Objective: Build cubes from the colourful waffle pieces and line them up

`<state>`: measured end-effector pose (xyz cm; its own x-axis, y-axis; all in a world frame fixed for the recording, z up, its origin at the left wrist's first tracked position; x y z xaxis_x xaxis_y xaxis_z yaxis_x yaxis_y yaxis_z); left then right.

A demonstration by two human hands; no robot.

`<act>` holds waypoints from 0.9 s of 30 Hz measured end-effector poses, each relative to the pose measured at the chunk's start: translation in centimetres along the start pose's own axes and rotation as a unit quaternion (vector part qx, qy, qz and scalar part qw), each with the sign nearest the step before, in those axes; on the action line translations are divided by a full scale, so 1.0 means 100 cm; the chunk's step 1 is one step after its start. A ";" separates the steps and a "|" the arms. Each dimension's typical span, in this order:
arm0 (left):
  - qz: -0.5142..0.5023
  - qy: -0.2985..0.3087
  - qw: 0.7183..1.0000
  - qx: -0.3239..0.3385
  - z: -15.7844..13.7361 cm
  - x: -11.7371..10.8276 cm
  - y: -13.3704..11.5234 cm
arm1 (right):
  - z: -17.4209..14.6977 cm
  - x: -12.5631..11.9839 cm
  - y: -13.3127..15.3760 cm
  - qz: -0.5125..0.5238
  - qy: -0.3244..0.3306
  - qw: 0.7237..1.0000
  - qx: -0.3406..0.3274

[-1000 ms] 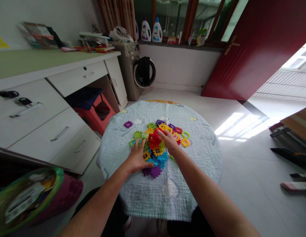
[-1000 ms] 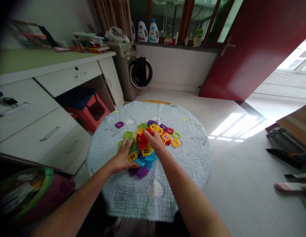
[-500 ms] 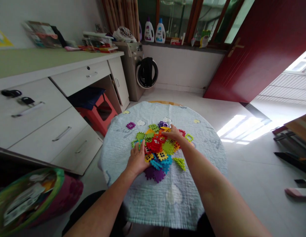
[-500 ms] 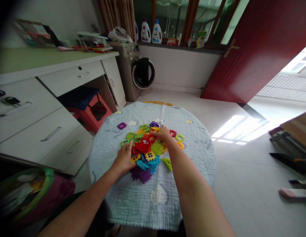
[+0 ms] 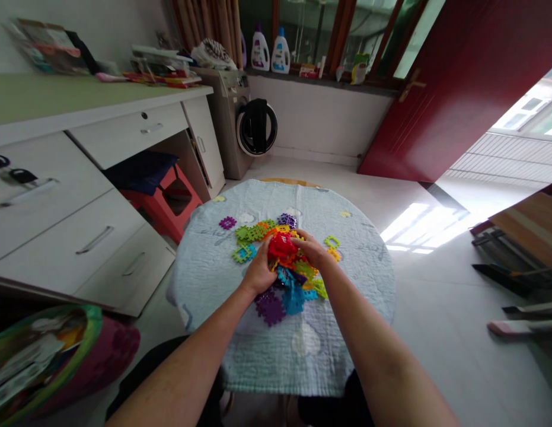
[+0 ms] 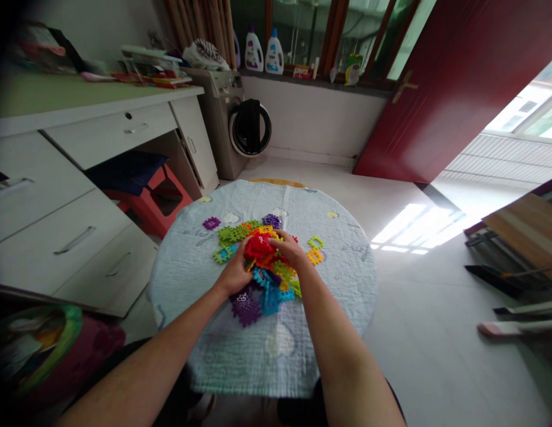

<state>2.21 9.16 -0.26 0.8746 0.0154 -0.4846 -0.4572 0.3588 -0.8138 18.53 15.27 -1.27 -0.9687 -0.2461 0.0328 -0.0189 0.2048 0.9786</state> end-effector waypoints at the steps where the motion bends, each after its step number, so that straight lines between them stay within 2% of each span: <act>1: -0.015 -0.002 1.000 0.004 0.002 0.000 -0.004 | -0.005 0.000 0.003 0.039 0.010 0.999 0.002; 4: -0.040 -0.007 0.999 -0.018 0.006 -0.002 -0.012 | -0.014 -0.001 0.014 0.090 0.000 0.996 -0.005; 8: -0.059 -0.044 0.994 -0.075 0.009 -0.010 -0.007 | -0.019 -0.015 0.023 0.074 -0.096 0.992 -0.046; 12: -0.028 -0.032 0.992 -0.115 0.010 -0.017 0.005 | -0.028 -0.034 0.023 0.002 -0.142 0.989 -0.026; 15: 0.058 0.008 0.993 -0.104 0.007 -0.020 0.006 | -0.045 -0.049 0.023 -0.124 -0.139 0.982 0.024; 17: 0.116 0.047 0.987 -0.098 0.000 -0.020 0.005 | -0.061 -0.054 0.023 -0.256 -0.120 0.958 0.040; 21: 0.206 0.134 0.963 -0.108 -0.032 -0.013 -0.001 | -0.102 -0.044 0.002 -0.493 -0.042 0.866 0.071; 24: 0.250 0.195 0.940 -0.123 -0.060 -0.005 -0.004 | -0.128 -0.027 -0.027 -0.562 0.000 0.818 0.124; 27: 0.273 0.223 0.929 -0.111 -0.068 0.002 -0.008 | -0.133 -0.009 -0.038 -0.591 -0.005 0.802 0.090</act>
<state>1.62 2.54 -1.89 0.3709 -0.2665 -0.8896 -0.8785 0.2099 -0.4291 22.72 2.14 -2.31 -0.2498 -0.3615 -0.8983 -0.9594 -0.0333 0.2802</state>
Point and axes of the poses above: each hand's wrist, its own z-axis towards the middle knuckle, its own x-axis out of the palm, y = z × x, the point moved 5 cm from there along z, towards the middle knuckle
